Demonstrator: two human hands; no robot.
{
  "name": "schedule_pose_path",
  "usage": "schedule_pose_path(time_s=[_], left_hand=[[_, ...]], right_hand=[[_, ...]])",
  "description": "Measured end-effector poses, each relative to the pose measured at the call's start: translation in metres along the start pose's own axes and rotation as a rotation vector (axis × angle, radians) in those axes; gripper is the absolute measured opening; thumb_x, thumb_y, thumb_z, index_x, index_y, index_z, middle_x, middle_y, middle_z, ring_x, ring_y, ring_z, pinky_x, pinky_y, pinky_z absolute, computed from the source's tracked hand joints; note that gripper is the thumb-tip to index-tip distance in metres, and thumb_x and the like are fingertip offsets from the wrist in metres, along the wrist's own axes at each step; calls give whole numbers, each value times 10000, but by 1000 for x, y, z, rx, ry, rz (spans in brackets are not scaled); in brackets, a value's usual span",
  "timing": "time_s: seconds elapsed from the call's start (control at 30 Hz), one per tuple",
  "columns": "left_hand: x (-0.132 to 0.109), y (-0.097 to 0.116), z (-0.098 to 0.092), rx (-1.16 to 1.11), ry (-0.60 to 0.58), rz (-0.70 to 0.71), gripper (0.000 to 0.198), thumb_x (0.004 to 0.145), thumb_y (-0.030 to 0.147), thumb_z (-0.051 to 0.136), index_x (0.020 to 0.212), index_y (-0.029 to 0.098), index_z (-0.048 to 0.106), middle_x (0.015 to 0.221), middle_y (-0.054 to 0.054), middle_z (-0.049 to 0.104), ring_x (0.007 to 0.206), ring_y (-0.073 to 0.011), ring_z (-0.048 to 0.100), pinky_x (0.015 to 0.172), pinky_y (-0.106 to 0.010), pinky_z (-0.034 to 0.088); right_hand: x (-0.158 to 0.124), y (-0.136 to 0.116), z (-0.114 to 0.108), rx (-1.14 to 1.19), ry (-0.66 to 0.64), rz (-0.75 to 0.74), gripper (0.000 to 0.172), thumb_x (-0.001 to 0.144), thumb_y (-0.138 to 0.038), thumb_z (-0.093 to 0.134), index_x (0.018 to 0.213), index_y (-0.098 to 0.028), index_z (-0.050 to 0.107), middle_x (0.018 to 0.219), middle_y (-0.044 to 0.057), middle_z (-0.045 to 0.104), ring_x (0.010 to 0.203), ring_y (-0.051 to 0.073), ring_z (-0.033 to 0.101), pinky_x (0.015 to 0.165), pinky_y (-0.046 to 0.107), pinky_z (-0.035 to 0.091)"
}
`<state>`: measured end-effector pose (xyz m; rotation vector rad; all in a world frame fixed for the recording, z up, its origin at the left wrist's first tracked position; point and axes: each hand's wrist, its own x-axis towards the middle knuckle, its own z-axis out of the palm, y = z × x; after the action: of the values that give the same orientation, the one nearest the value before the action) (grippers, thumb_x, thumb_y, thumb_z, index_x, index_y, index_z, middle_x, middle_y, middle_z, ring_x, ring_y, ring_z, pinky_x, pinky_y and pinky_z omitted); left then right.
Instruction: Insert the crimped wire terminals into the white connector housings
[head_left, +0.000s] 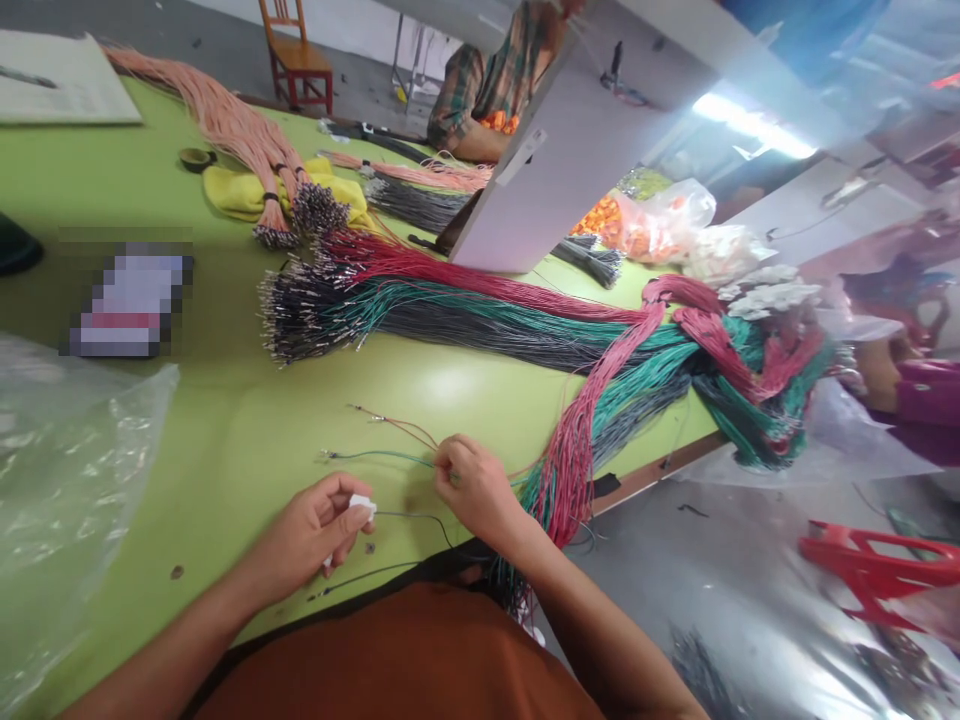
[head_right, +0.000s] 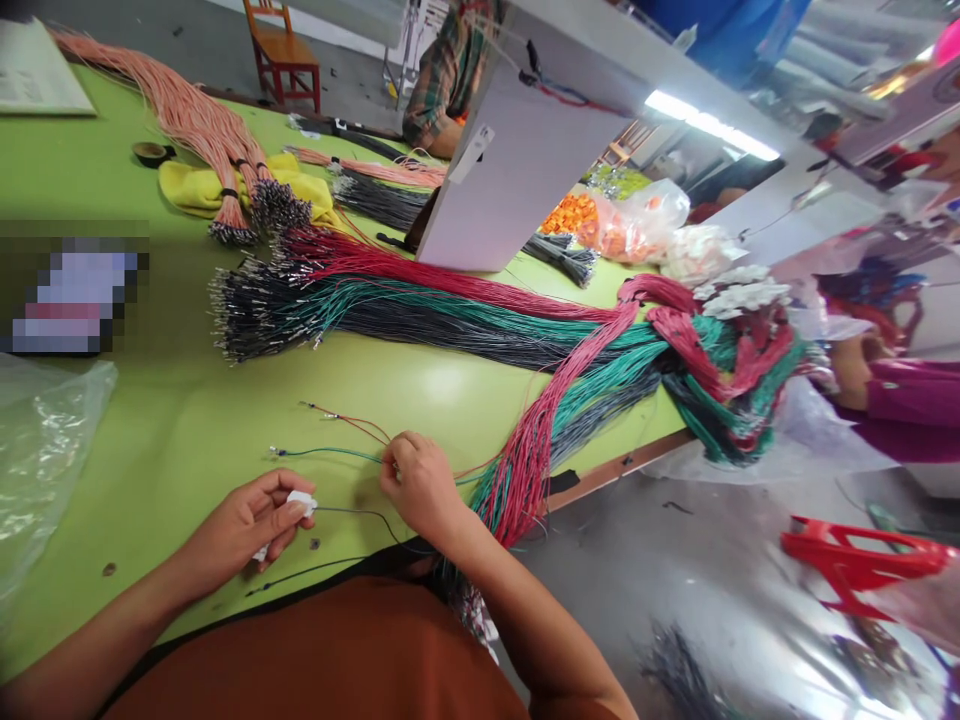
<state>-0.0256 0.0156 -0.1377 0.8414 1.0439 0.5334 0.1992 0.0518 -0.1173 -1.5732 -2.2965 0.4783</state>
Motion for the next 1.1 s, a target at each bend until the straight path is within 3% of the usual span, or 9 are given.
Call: schedule_pose_path(time_s=[0.2,0.33,0.47,0.53,0.67,0.73,0.87,1.1], left_hand=[[0,-1,0,21,-9,8,292,820,423,553,977,184,488,766,7,606,451,-61,440,389,-184,365],[-1,2,1,43,-41,4,318,809,445,564,987,185,518,748,9,596,456,-70,437,395,-191,363],[-3,6,1,66,-82,55,367,767,492,608,954,178,576,657,32,546,494,-87,456,426,-193,359],[-3,6,1,52,-90,82,395,752,516,615,935,167,586,618,39,527,483,-87,444,427,-197,358],[0,2,-2,-12,-51,39,375,795,478,578,1005,169,548,647,34,556,428,-73,420,395,-202,364],[3,0,-3,-56,-40,42,358,797,451,584,1022,176,537,748,9,594,429,-62,428,382,-197,360],[4,-1,-4,-92,-34,27,327,806,423,580,1018,178,533,779,4,599,427,-53,433,371,-186,355],[3,3,-3,-134,-19,29,309,814,404,581,1007,168,527,768,6,599,412,-40,416,362,-176,333]], right_hand=[[-1,0,-3,190,-14,86,159,691,-16,472,685,-174,490,627,-22,514,575,106,478,558,212,374],[2,-24,-20,441,-30,93,117,763,-61,486,734,-164,532,618,-34,515,542,84,470,529,191,389],[8,-61,-35,712,-274,-152,107,842,-147,516,831,-170,619,766,6,629,659,86,563,616,186,453],[11,-69,-31,783,-361,-172,103,842,-160,531,854,-172,633,795,8,649,680,86,580,619,183,458],[12,-54,-10,658,-179,94,109,798,-102,523,759,-150,612,648,-27,581,557,70,495,508,169,386],[9,-42,-2,576,-120,143,117,787,-101,518,723,-149,605,623,-33,556,554,72,475,504,174,368],[3,-32,1,501,-98,108,116,781,-118,523,721,-156,615,645,-24,565,571,78,487,534,185,380],[0,-37,-2,406,-91,15,101,769,-83,546,716,-166,567,645,-28,547,600,89,514,566,189,393]])
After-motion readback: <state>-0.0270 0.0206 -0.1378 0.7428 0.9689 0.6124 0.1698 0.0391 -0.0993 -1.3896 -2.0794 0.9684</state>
